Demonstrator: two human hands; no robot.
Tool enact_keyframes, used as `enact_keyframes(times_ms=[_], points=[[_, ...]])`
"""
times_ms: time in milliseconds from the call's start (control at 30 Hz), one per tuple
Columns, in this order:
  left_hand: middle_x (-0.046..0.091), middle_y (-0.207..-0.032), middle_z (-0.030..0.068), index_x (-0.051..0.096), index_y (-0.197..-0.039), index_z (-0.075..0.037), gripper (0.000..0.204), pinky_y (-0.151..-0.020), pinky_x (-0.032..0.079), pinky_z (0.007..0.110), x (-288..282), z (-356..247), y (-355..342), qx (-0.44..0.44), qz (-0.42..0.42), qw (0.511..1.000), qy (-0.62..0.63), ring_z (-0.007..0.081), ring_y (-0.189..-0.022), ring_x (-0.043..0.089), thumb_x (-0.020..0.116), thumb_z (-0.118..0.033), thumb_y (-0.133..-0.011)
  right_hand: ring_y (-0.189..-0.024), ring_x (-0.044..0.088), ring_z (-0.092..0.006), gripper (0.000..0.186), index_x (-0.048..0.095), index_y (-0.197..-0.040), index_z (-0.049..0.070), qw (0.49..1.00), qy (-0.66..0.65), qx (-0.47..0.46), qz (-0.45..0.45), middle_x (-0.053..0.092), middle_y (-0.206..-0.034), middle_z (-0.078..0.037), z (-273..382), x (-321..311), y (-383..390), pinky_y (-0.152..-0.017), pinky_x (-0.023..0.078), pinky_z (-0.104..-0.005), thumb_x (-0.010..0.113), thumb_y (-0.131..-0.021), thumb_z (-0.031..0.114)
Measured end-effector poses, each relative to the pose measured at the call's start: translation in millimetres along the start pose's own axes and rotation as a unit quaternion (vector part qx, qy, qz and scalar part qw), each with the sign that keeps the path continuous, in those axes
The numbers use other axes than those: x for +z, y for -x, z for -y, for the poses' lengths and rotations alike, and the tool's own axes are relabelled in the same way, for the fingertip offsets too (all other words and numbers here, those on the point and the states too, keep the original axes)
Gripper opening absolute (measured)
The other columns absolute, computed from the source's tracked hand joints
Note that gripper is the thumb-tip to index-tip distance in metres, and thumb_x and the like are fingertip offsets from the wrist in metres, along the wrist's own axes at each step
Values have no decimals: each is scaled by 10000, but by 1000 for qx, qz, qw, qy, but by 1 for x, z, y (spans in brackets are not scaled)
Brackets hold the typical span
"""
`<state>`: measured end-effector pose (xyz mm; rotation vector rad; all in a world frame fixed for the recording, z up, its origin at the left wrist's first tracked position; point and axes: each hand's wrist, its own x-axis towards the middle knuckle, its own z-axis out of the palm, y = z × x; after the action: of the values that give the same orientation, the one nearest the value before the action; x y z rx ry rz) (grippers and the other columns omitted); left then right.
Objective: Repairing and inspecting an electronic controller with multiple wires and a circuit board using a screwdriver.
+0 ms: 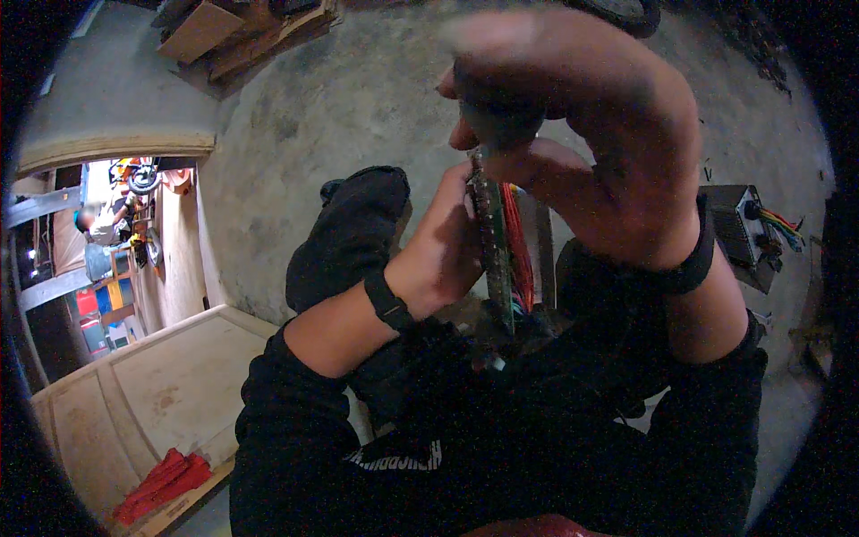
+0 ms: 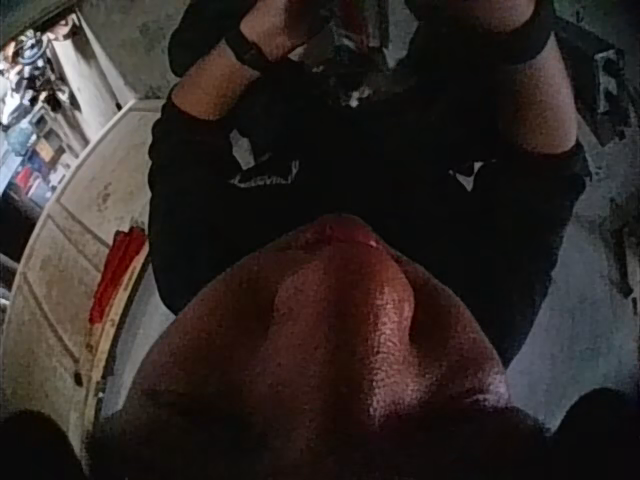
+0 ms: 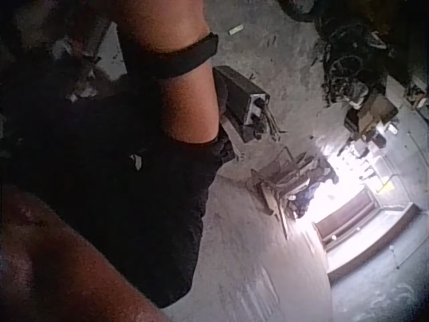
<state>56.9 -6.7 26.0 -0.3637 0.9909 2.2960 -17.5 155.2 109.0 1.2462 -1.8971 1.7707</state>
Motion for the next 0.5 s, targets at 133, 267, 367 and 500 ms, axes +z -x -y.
enact_keyframes(times_ms=[133, 267, 367, 500], points=[[579, -1261, 78, 458, -1341, -136, 553, -1026, 434, 430, -17, -7, -12, -92, 135, 980, 118, 253, -1168, 560, 450, -532, -955, -1229, 518, -310, 509, 514, -1302, 45, 1000, -14, 4, 3, 550, -1301, -171, 0, -1, 0, -1003, 458, -433, 658, -820, -32], [575, -1285, 84, 454, -1353, -136, 575, -1018, 440, 444, -24, -2, -11, -113, 235, 936, 237, 260, -1163, 566, 432, -551, -955, -1234, 516, -312, 514, 511, -1305, 47, 1000, -27, 5, 14, 550, -1302, -171, 1, -1, -2, -1007, 457, -436, 658, -819, -35], [590, -1289, 71, 481, -1338, -141, 560, -998, 457, 454, 6, -8, -4, -50, -33, 997, 47, 260, -1123, 597, 420, -550, -960, -1238, 514, -313, 518, 510, -1307, 48, 999, -34, 12, 22, 551, -1303, -170, 1, 0, 0, -1010, 456, -438, 658, -818, -37], [599, -1287, 60, 506, -1319, -141, 527, -995, 460, 450, 5, -12, -2, -71, -52, 996, 19, 252, -1108, 608, 434, -524, -965, -1244, 511, -315, 523, 507, -1310, 50, 997, -68, 22, 33, 551, -1305, -170, 4, 0, 0, -1014, 454, -440, 658, -817, -39]])
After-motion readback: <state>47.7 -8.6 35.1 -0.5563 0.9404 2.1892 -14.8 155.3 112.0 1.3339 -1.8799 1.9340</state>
